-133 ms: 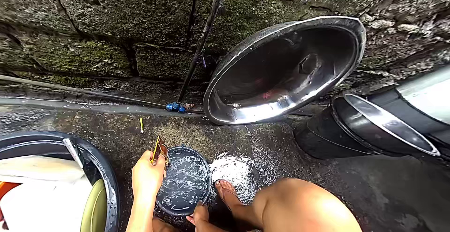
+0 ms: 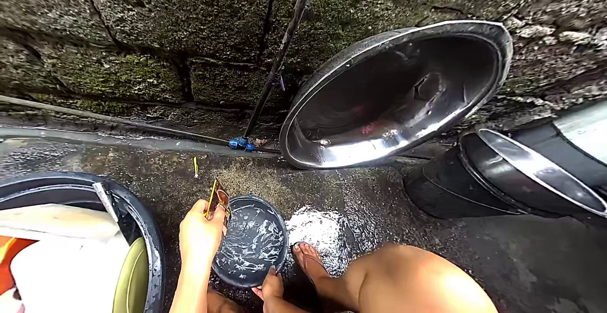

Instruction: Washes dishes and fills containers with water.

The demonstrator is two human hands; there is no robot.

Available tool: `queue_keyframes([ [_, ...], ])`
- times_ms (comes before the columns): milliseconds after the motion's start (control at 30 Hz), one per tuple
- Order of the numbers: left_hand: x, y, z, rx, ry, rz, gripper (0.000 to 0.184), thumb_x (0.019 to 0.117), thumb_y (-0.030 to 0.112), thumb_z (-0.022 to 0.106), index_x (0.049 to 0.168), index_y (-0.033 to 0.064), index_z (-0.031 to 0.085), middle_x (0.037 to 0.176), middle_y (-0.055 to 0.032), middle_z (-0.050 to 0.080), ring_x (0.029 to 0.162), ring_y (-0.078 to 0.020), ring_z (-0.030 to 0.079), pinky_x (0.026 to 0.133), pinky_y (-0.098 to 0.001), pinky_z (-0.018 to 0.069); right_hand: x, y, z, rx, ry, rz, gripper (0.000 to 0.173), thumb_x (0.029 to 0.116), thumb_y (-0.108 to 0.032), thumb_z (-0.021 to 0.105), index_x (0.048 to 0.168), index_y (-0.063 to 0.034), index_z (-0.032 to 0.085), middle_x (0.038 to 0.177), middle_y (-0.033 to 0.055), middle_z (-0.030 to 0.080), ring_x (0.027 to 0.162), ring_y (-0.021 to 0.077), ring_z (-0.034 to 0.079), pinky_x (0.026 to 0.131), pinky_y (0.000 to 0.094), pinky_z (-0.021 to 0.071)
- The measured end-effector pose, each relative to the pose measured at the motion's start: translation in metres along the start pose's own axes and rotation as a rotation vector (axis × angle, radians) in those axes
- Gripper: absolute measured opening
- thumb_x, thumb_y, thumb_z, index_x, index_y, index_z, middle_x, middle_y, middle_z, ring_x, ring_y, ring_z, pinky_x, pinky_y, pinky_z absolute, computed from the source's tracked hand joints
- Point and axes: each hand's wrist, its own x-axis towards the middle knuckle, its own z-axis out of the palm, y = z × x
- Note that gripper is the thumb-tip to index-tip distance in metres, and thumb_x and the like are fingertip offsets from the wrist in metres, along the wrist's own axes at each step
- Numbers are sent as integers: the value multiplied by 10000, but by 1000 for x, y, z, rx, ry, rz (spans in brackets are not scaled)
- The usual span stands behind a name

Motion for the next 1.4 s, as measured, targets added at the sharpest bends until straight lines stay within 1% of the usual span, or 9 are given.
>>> queue_keyframes([
  [100, 1, -1, 0, -13, 2, -5, 185, 1013, 196, 657, 919, 39, 628, 746, -113, 606, 714, -260, 597, 687, -491, 472, 78, 62, 42, 189, 398, -431, 573, 1154, -337, 217, 1304, 141, 496, 968, 358, 629, 665, 331, 691, 523, 345, 546],
  [133, 1, 0, 1, -18, 3, -3, 185, 1015, 197, 654, 916, 43, 624, 742, -108, 606, 700, -249, 601, 679, -481, 481, 81, 63, 42, 207, 385, -395, 562, 1154, -337, 227, 1297, 128, 508, 963, 350, 643, 665, 336, 703, 518, 352, 554],
  [200, 1, 1, 3, -30, 1, 4, 175, 1017, 194, 650, 921, 50, 621, 730, -97, 604, 677, -236, 597, 667, -467, 480, 59, 38, 16, 174, 22, -26, 526, 1153, -347, 152, 1543, -39, 323, 1382, 241, 546, 1109, 293, 656, 900, 379, 526],
  [300, 0, 1, 5, -6, -20, 3, 161, 1018, 209, 648, 965, 57, 651, 762, -106, 636, 714, -257, 629, 696, -493, 506, 135, 70, 30, 232, 120, -102, 583, 1137, -450, 214, 1421, -1, 456, 1120, 261, 647, 803, 302, 723, 618, 391, 595],
  [833, 1, -5, -5, -43, -5, -8, 176, 1022, 222, 642, 1007, 49, 665, 798, -123, 651, 759, -276, 636, 723, -517, 503, 153, 61, 29, 263, 148, -166, 585, 1133, -466, 182, 1411, -32, 459, 1133, 221, 628, 813, 277, 682, 620, 398, 563],
  [900, 1, -4, -5, -42, -10, -10, 178, 1023, 222, 641, 1024, 45, 664, 812, -129, 654, 768, -280, 637, 729, -518, 502, 104, 45, 31, 265, 244, -222, 526, 1149, -372, 224, 1382, 16, 490, 1127, 250, 623, 807, 277, 675, 608, 377, 551],
  [1000, 0, -3, -6, -40, -11, -6, 189, 1019, 219, 649, 1026, 31, 666, 828, -145, 657, 792, -295, 640, 745, -529, 498, 16, -7, 13, 259, 141, -13, 413, 1155, -223, 255, 1487, -25, 399, 1315, 191, 538, 1049, 229, 607, 846, 332, 493],
  [1167, 1, -4, -4, -36, -8, -7, 186, 1019, 234, 651, 995, 49, 654, 779, -113, 638, 728, -257, 625, 710, -490, 504, 184, 52, 8, 508, 77, -265, 276, 1073, -108, 492, 1298, 48, 533, 1152, 253, 631, 960, 314, 666, 757, 457, 577],
  [1400, 2, -5, -4, -18, -21, -17, 178, 1024, 225, 639, 1024, 49, 667, 828, -128, 657, 775, -269, 643, 743, -510, 509, 184, 18, -8, 615, -44, -234, 295, 986, 26, 477, 1279, 17, 512, 1112, 225, 613, 923, 286, 630, 750, 450, 553],
])
